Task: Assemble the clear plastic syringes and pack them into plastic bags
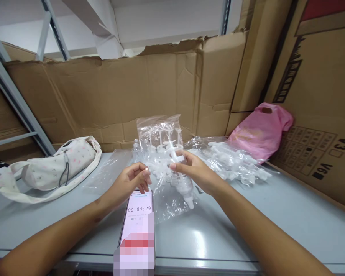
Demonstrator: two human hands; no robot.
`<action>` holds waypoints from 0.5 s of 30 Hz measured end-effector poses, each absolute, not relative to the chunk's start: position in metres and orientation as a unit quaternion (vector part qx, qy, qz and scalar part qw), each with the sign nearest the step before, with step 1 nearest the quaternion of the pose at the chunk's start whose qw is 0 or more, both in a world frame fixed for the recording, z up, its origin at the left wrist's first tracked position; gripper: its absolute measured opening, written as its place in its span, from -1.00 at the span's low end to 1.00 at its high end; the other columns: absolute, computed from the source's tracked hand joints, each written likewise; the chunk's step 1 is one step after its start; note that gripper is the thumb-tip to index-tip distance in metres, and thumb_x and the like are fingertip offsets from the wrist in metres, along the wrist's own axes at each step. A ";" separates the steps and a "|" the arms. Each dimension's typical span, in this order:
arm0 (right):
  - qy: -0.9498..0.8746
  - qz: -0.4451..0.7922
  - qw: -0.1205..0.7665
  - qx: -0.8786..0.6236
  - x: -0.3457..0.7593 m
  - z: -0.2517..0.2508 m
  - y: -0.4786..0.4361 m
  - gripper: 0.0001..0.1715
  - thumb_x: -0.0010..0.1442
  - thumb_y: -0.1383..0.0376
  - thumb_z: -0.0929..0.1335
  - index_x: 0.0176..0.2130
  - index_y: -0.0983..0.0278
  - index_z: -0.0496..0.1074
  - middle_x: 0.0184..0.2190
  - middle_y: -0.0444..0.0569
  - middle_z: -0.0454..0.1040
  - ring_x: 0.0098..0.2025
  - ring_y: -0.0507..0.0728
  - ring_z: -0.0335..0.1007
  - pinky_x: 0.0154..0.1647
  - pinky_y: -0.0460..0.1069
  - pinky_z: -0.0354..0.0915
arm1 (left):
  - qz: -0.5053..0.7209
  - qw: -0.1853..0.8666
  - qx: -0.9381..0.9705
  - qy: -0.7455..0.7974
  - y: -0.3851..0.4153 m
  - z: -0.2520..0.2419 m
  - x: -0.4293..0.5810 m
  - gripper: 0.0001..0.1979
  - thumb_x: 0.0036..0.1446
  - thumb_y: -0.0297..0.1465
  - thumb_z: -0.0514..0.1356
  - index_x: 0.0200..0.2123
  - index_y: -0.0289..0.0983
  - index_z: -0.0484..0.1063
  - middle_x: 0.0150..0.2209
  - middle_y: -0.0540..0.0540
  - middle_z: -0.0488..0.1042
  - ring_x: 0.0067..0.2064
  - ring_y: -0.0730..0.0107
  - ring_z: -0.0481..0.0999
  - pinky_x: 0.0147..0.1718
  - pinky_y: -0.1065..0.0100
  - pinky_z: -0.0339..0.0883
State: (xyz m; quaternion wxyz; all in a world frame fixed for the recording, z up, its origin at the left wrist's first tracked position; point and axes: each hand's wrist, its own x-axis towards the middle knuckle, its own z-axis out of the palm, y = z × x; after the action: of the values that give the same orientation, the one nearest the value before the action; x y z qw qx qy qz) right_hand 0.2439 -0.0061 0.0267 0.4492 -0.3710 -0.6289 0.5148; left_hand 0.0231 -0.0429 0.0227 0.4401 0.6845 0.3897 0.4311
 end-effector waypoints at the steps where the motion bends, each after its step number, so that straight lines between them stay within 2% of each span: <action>1: -0.636 0.513 0.436 -0.377 0.244 0.026 -0.006 -0.49 -0.02 0.13 0.46 -0.07 0.16 0.33 -0.37 -0.08 0.50 -0.24 0.19 0.44 -0.27 0.04 0.31 | 0.436 0.436 0.686 0.387 -0.043 0.023 0.023 -0.72 0.16 -0.18 0.10 -0.41 -0.29 0.27 -0.46 0.00 0.40 -0.51 0.52 0.41 -0.50 0.43 0.27; 4: -0.649 0.501 0.424 -0.383 0.243 0.025 -0.008 -0.47 0.00 0.14 0.45 -0.05 0.15 0.31 -0.34 -0.07 0.50 -0.21 0.20 0.44 -0.22 0.07 0.31 | 0.440 0.432 0.691 0.376 -0.043 0.024 0.022 -0.70 0.17 -0.21 0.10 -0.48 -0.29 0.25 -0.52 0.02 0.35 -0.52 0.54 0.38 -0.50 0.44 0.25; 8: -0.668 0.500 0.415 -0.364 0.247 0.031 -0.009 -0.56 -0.01 0.17 0.45 -0.10 0.17 0.38 -0.26 -0.03 0.52 -0.18 0.23 0.43 -0.13 0.11 0.30 | 0.424 0.428 0.707 0.371 -0.044 0.021 0.022 -0.71 0.20 -0.20 0.05 -0.46 -0.28 0.24 -0.49 0.01 0.37 -0.51 0.53 0.38 -0.48 0.43 0.24; 10: -0.664 0.499 0.411 -0.376 0.254 0.036 -0.008 -0.51 -0.03 0.16 0.45 -0.08 0.16 0.39 -0.23 -0.02 0.52 -0.14 0.25 0.42 -0.10 0.13 0.29 | 0.414 0.401 0.725 0.375 -0.042 0.021 0.019 -0.73 0.22 -0.20 0.02 -0.42 -0.27 0.25 -0.47 0.00 0.39 -0.47 0.50 0.39 -0.45 0.41 0.26; 13: -0.642 0.485 0.424 -0.416 0.269 0.043 -0.004 -0.42 -0.03 0.12 0.45 -0.01 0.16 0.35 -0.23 -0.01 0.53 -0.11 0.25 0.40 -0.06 0.12 0.25 | 0.383 0.272 0.780 0.412 -0.033 0.022 0.013 -0.78 0.21 -0.22 0.04 -0.31 -0.25 0.32 -0.41 -0.04 0.41 -0.38 0.40 0.41 -0.37 0.34 0.29; 15: -0.645 0.472 0.438 -0.411 0.278 0.046 -0.002 -0.47 0.02 0.13 0.42 -0.01 0.19 0.36 -0.19 0.00 0.51 -0.12 0.21 0.39 -0.05 0.07 0.22 | 0.331 0.154 0.826 0.429 -0.024 0.023 0.010 -0.81 0.19 -0.27 0.06 -0.24 -0.22 0.37 -0.31 -0.08 0.45 -0.31 0.33 0.42 -0.29 0.27 0.29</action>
State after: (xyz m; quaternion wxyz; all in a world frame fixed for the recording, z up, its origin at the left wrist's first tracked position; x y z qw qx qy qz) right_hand 0.2783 -0.0024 0.0462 0.4381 -0.4111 -0.6453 0.4718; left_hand 0.0097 -0.0243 0.0234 0.1537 0.8264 0.4290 0.3307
